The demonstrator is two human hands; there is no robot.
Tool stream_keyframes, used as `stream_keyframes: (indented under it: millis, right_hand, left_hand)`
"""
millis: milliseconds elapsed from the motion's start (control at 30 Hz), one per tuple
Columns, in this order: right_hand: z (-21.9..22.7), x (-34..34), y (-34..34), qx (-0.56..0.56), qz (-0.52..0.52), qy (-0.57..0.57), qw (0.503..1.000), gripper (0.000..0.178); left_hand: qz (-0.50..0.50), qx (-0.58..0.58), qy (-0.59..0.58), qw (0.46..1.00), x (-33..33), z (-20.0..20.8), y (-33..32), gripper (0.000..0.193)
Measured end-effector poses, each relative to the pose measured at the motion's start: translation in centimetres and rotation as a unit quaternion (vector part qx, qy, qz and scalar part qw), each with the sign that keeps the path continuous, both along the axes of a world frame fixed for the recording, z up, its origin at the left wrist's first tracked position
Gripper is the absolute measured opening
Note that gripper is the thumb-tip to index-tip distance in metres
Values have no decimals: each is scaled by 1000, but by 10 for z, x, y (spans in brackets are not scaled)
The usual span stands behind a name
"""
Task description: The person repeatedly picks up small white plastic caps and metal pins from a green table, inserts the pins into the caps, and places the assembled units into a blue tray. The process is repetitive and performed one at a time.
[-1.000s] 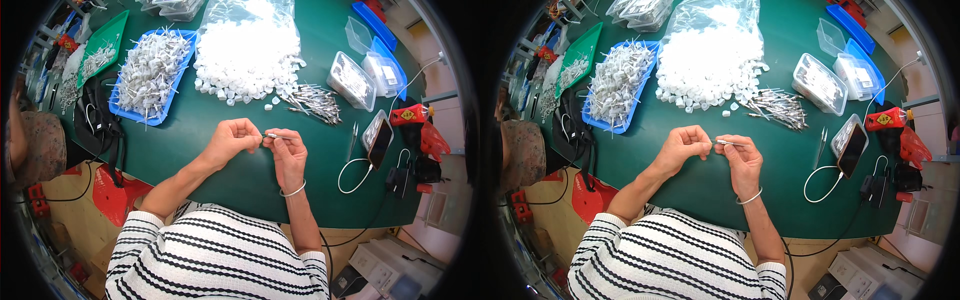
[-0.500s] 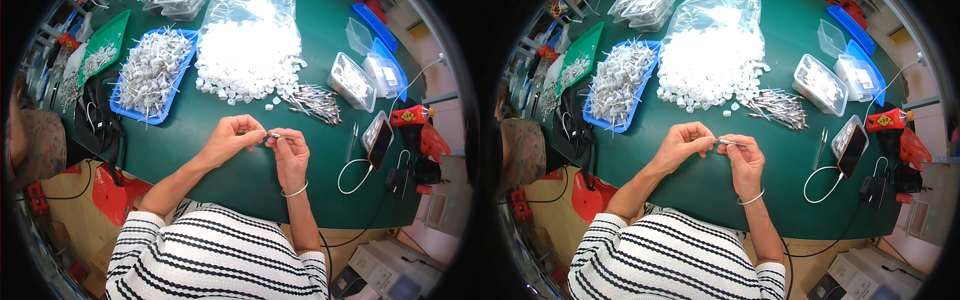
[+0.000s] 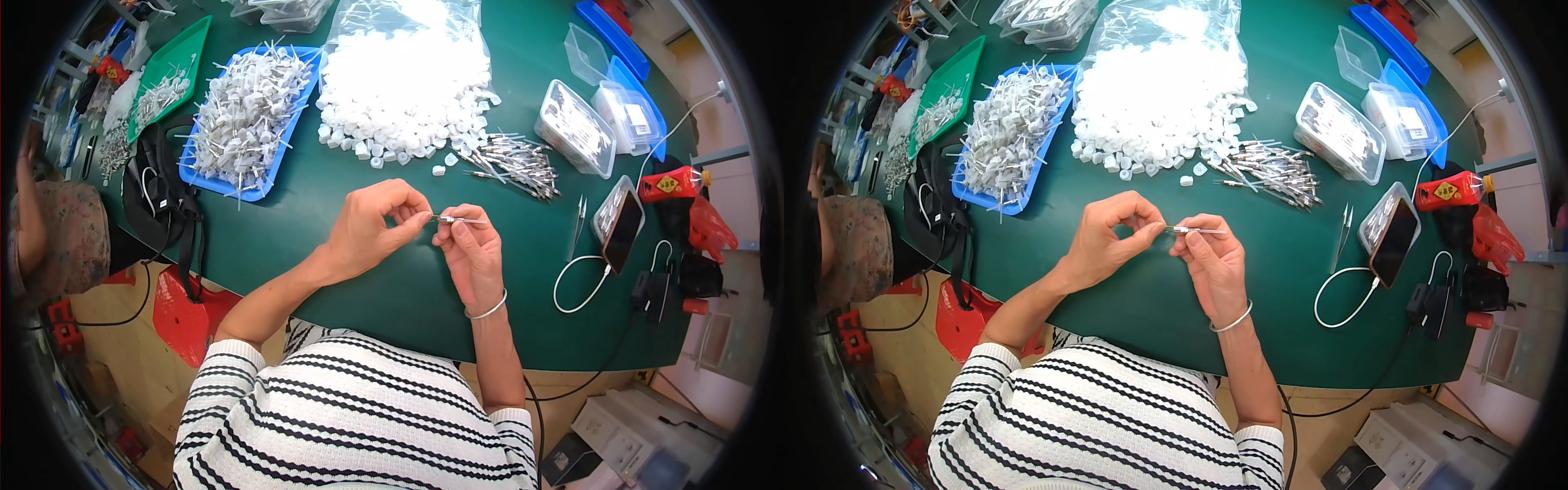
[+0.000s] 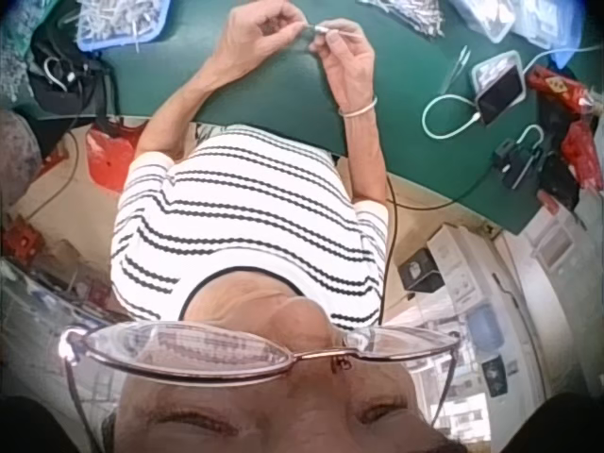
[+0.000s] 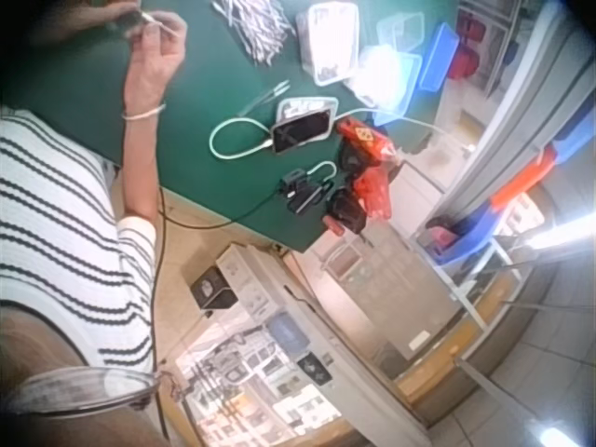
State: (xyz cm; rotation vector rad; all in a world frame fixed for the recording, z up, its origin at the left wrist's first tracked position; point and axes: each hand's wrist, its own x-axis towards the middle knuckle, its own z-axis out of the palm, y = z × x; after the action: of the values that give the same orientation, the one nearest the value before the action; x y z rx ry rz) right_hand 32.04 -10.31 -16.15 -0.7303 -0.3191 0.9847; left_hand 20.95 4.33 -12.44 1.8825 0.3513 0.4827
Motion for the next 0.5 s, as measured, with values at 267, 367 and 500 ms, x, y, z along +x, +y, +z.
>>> stream_keyframes:
  millis: [267, 367, 500]
  right_hand:
    - [5, 1, -1, 0, -39, -98, 994, 11]
    - [6, 0, -1, 5, -46, -156, 987, 10]
    - [7, 0, -2, -2, -35, -198, 979, 9]
  left_hand:
    - [61, -33, -54, 996, -6, -6, -7, 6]
    - [18, -296, 25, 955, -10, -12, -5, 14]
    - [-50, -370, 62, 926, -3, -11, 5, 21]
